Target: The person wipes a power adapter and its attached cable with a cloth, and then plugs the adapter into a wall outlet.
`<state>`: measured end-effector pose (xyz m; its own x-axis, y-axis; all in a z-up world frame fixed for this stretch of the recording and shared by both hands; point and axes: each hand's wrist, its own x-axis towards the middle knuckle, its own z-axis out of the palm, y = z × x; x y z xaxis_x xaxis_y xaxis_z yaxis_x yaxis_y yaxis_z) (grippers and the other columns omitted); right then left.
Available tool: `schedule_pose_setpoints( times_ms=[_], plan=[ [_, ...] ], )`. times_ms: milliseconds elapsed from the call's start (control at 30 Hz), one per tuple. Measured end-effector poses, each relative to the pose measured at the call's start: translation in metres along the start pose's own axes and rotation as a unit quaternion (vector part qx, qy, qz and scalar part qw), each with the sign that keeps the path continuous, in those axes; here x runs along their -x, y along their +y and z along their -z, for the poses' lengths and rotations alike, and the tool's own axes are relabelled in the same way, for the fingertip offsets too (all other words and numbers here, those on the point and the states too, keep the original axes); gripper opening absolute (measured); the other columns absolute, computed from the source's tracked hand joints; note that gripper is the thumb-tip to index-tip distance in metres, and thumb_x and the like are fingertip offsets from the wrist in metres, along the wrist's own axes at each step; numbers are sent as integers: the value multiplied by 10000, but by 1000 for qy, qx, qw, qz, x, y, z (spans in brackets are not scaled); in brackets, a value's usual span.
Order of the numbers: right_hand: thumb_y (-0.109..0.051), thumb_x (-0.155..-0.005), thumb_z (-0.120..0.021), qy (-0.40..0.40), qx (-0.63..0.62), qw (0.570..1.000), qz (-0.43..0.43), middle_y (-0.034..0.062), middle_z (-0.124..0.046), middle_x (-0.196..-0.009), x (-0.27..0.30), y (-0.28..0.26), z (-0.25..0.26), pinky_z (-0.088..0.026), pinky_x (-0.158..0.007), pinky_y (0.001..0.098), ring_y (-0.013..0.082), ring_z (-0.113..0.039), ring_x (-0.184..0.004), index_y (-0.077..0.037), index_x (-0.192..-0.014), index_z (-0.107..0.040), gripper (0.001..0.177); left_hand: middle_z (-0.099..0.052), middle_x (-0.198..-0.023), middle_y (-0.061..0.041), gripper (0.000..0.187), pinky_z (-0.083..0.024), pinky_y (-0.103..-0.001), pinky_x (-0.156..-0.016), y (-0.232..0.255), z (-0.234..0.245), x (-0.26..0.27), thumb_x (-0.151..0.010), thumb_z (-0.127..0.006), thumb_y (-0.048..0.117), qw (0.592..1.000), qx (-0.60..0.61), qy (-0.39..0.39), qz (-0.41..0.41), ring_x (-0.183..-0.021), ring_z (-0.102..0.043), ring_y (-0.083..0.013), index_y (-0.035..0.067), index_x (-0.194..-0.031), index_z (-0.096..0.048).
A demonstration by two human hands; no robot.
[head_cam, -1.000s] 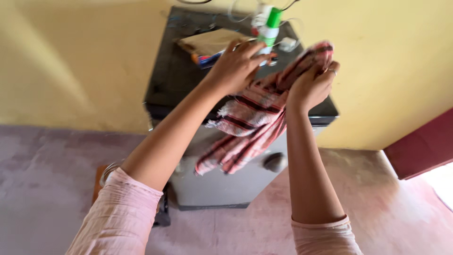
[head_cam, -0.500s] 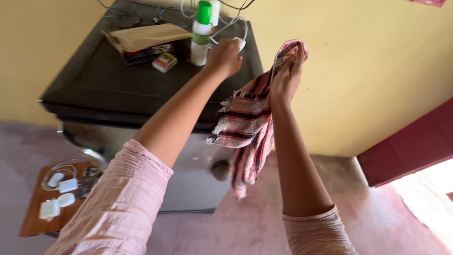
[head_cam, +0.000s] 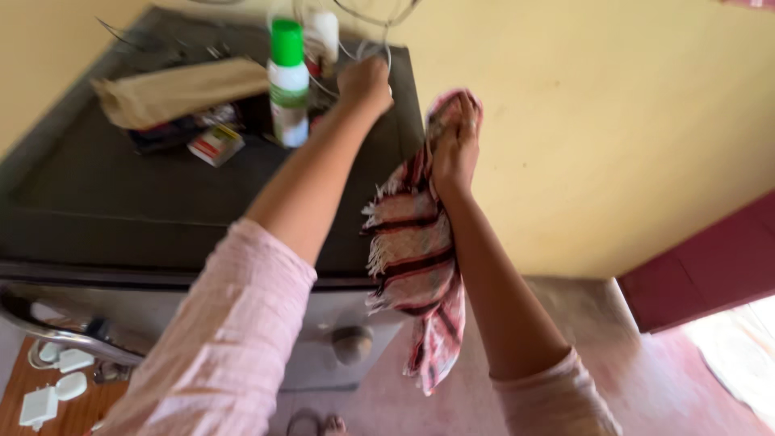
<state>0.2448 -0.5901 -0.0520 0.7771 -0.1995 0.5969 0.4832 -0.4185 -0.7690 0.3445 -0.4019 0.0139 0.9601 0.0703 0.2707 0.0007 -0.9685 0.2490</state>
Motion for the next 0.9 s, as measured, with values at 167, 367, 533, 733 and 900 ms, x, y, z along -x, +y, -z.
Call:
schedule_pose_setpoints(
  times_ms=[167,367,533,733,900],
  plan=[
    [-91,-1081,-395,13,-202,978,-48,319,-535,-1247,-1,63,-3,-472,-961,327,316,-517,-1034,-106,-1610,-458,533,-675,-1273,-139,322,-554,-393,-939,29,-7,-25,-841,-745,143,999,-36,0,-5,-1216,-632,-295,101,-1159,-723],
    [-215,-1139,-376,96,-316,939,-97,103,-553,-1421,-30,68,1,-468,-1013,331,201,-547,-1231,-121,-1533,-442,411,-729,-1166,-184,454,-579,-369,-911,79,39,-8,-766,-790,278,995,62,-15,-82,-1092,-713,-306,42,-1149,-732],
    [-271,-1092,-346,106,-464,849,-231,66,-573,-1341,-36,48,26,-551,-894,353,196,-603,-1095,-190,-1521,-407,441,-709,-1202,-158,678,-559,-355,-921,144,45,28,-650,-839,317,962,203,7,-180,-1095,-707,-277,69,-1255,-656],
    [-214,-1124,-338,64,-531,826,-178,95,-564,-1232,-54,98,98,-547,-884,389,211,-582,-1035,-143,-1504,-444,400,-683,-1237,-153,705,-548,-328,-958,247,38,50,-686,-841,248,957,172,-17,-231,-1126,-680,-256,74,-1322,-593],
    [-263,-1122,-277,17,-582,793,-178,67,-616,-1143,-83,139,176,-587,-919,390,191,-643,-1009,-118,-1394,-470,364,-682,-1245,-146,730,-585,-319,-904,342,25,32,-694,-842,191,947,188,-5,-262,-1051,-728,-232,87,-1362,-567]
  ],
)
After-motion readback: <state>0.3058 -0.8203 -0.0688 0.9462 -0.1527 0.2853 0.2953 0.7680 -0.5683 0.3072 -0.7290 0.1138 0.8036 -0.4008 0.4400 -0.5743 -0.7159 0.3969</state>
